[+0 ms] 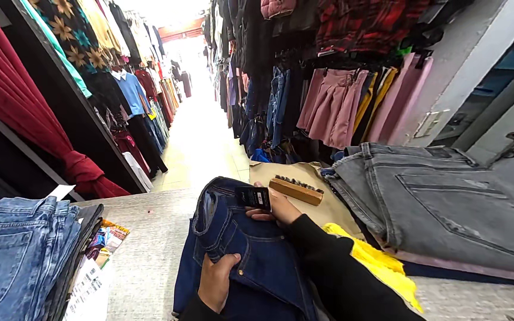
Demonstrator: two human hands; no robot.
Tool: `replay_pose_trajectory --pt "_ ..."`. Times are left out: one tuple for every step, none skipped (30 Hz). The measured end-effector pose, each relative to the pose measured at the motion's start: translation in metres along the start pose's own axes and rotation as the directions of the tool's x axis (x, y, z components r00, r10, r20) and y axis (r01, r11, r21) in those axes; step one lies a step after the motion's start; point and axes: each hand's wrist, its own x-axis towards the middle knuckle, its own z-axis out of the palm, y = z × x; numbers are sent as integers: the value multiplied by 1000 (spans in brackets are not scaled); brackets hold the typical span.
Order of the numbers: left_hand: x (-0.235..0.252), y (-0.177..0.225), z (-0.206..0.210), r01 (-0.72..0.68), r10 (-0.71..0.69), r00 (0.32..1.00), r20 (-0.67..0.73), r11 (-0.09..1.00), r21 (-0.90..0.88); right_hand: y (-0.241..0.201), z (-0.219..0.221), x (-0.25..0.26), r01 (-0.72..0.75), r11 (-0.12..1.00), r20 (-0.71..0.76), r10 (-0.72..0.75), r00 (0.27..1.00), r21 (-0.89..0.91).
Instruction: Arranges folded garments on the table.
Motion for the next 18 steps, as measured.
replay_pose_trajectory --pt "0 -1 -1 -3 3 1000 1 1000 -9 1 0 -3 -5 998 25 3 1000 66" --pt "0 -1 -1 -7 7 1000 5 1000 -17 3 -2 -5 -2 994 38 -2 999 109" --pt "0 -2 -2 -10 10 1000 9 1000 -23 5 -3 -6 -12 991 25 8 1000 132" --pt "1 -2 -3 -15 15 1000 15 1000 -23 5 -6 -8 -35 987 30 31 999 154" --pt "1 -2 -3 -16 16 1000 21 1000 -23 6 -9 -8 -53 984 39 47 998 171" --pt "1 -2 -3 -16 16 1000 25 1000 -21 7 -12 -8 -64 981 50 56 997 182" --pt "2 -3 -3 -17 17 999 29 1000 -19 7 -13 -9 -63 981 47 56 997 183" --pt "2 -3 -3 -15 16 999 32 1000 -18 8 -12 -9 -56 983 32 52 998 172" --pt "2 -3 -3 -11 12 999 34 1000 -17 9 -12 -10 -48 986 21 45 999 160" --pt "2 -4 -4 -9 10 999 33 1000 -18 10 -12 -10 -39 988 14 38 999 150" --pt "2 -4 -4 -8 8 999 33 1000 -16 11 -12 -10 -30 989 9 29 1000 146" --pt "2 -4 -4 -2 2 1000 30 1000 -13 12 -12 -10 -20 990 6 20 1000 140" --pt "2 -3 -3 2 -2 1000 25 1000 -10 12 -12 -10 -9 992 3 9 1000 127" --pt "2 -3 -3 0 0 1000 21 1000 -6 13 -11 -11 6 994 -3 -6 1000 110" --pt "2 -3 -4 -16 16 999 28 1000 -2 14 -10 -11 25 995 -8 -25 1000 93" --pt "3 -6 -7 -61 61 996 63 998 2 16 -8 -13 57 996 -18 -56 998 69" --pt "4 -11 -14 -156 148 975 165 987 33 18 -7 -16 108 994 -25 -107 994 32" --pt "7 -16 -24 -298 243 905 350 948 112 22 -7 -21 182 983 -27 -183 983 -26"
